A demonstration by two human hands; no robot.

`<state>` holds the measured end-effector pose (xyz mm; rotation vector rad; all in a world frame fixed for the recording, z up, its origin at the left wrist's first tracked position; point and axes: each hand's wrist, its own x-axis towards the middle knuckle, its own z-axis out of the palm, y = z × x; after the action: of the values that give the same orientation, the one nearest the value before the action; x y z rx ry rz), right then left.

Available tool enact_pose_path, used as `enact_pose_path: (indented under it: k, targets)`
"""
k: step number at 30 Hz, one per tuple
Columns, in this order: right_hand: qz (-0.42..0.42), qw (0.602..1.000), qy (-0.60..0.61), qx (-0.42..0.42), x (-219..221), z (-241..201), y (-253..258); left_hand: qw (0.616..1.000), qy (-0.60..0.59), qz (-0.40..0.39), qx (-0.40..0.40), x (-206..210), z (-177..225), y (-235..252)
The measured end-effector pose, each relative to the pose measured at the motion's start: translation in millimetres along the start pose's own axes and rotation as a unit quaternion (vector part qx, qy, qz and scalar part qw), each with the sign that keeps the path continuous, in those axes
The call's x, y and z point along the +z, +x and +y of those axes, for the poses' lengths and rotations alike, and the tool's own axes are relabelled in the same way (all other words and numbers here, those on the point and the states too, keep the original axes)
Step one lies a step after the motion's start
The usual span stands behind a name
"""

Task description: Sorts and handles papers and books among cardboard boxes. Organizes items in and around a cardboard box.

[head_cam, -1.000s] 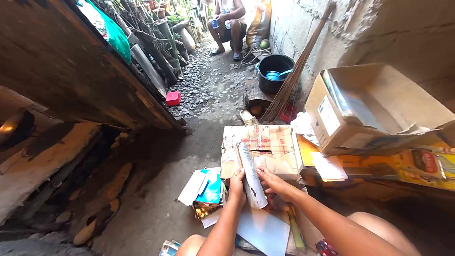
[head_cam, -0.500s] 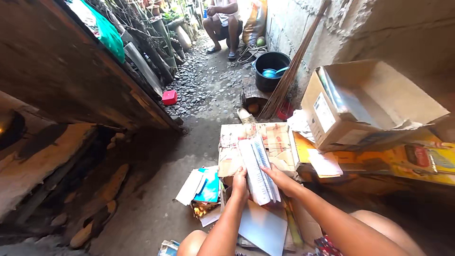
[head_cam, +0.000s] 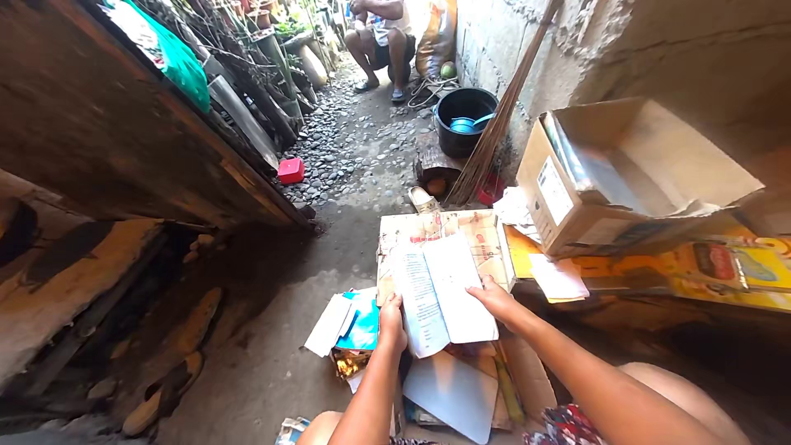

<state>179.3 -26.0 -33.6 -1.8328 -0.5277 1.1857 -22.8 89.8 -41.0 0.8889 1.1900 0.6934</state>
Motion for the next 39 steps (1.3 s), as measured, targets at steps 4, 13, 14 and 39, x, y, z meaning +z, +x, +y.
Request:
enact_pose_path:
  k: [4,13,14,39]
  targets:
    - [0.005,0.998,-0.054,-0.026,0.1,3.2,2.5,1.000,-0.002,0.004,-0.002,-5.2,-2.0,0.7]
    - [-0.012,0.989,-0.131,-0.066,4.7,2.5,-1.8,0.998,-0.022,0.049,-0.025,-11.1,12.3,1.6]
    - [-0.012,0.988,-0.138,-0.071,5.5,2.4,-2.7,0.998,-0.020,0.055,-0.025,-11.4,12.2,2.8]
    - [-0.052,0.956,-0.271,-0.100,5.1,-6.4,-15.9,0.994,0.037,0.096,-0.026,-23.7,12.9,11.6]
